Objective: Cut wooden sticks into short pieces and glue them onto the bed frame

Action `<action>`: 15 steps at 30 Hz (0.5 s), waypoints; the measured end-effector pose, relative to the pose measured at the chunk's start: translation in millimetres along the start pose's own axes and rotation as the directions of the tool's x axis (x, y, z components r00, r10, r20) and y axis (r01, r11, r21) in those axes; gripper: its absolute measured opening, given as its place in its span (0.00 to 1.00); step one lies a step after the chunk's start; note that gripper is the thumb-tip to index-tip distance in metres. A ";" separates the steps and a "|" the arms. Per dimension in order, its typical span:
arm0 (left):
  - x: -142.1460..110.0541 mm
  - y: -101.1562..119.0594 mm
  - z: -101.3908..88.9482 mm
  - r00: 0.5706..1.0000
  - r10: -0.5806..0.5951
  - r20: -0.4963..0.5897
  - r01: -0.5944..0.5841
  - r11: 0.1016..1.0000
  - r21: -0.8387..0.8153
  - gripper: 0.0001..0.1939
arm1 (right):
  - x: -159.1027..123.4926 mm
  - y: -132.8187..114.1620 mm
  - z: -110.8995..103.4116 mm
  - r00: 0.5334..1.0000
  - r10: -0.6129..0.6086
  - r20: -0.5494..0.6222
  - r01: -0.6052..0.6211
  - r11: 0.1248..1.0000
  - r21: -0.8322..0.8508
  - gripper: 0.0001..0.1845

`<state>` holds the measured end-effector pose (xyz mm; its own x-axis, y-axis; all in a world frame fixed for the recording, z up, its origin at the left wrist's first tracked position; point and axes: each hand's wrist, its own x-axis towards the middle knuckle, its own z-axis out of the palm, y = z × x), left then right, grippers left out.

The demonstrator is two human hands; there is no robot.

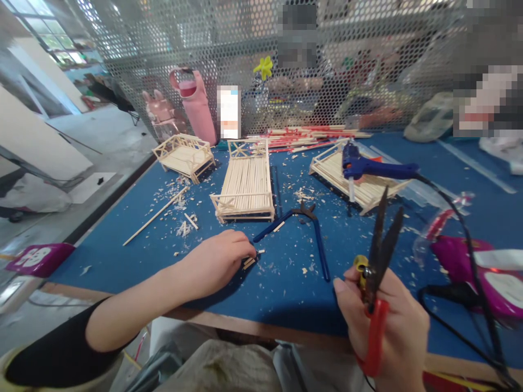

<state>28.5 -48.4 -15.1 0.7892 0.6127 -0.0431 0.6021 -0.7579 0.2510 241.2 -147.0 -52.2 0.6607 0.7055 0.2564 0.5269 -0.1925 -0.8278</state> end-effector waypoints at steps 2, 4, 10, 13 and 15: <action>5.9 0.9 0.4 1.000 0.012 0.027 -0.013 0.999 0.036 0.15 | -0.4 -1.2 -0.2 1.000 -0.009 0.002 0.009 1.000 0.006 0.09; 9.9 0.2 0.4 0.999 0.026 0.029 -0.028 0.998 0.058 0.16 | -0.6 -2.3 -0.3 1.000 -0.012 0.006 0.012 1.000 0.013 0.09; -1.9 -4.9 -2.1 0.976 -0.105 -0.192 0.104 0.994 -0.017 0.20 | -0.9 -4.5 -0.6 0.999 0.021 0.028 -0.022 1.000 0.011 0.08; -9.3 -4.2 -0.5 0.989 -0.087 -0.123 0.087 0.996 -0.008 0.18 | -1.8 -4.1 -0.8 0.999 0.031 0.038 -0.031 0.999 0.007 0.08; -9.2 -3.5 2.4 0.998 -0.024 -0.066 0.024 1.000 0.001 0.18 | -2.3 -2.7 -0.5 0.999 0.025 0.022 -0.025 1.000 0.002 0.09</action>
<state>19.4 -51.9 -17.8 0.7648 0.6441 0.0153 0.6210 -0.7433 0.2487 238.5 -148.4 -50.3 0.6615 0.7156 0.2244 0.5090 -0.2086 -0.8351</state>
